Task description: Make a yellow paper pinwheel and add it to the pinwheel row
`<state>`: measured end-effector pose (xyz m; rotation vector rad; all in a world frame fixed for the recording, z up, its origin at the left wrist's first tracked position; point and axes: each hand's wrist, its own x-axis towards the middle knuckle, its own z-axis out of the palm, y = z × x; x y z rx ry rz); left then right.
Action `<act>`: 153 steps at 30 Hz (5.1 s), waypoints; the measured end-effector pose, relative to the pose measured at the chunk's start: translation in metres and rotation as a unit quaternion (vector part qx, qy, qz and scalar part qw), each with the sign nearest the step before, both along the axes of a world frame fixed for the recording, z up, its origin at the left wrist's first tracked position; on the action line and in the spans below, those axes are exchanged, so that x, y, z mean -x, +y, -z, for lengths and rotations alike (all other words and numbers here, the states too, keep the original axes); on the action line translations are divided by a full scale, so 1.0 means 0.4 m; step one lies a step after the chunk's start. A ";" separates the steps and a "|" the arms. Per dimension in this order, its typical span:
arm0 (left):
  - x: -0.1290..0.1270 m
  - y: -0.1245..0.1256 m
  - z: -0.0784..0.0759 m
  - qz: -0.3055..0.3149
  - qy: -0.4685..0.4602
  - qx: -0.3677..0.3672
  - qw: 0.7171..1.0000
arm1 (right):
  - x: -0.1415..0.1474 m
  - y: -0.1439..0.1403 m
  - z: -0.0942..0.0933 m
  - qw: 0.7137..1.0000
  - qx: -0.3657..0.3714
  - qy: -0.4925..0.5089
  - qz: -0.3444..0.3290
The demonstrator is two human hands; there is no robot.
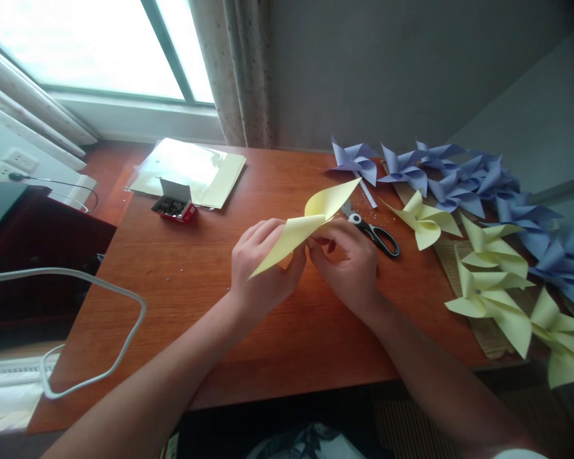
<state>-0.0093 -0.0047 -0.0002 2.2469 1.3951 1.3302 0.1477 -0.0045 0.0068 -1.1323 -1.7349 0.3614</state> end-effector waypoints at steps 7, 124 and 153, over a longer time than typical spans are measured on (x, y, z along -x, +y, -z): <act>-0.001 0.006 -0.001 -0.090 -0.034 -0.023 0.995 | -0.006 -0.005 0.004 0.999 -0.034 -0.017 -0.007; -0.004 0.001 -0.037 -0.048 -0.284 0.170 0.942 | 0.005 -0.004 0.026 0.908 0.282 0.283 -0.124; -0.020 -0.022 -0.021 -0.050 -0.283 0.173 0.942 | 0.001 -0.019 0.013 1.000 -0.023 0.009 0.005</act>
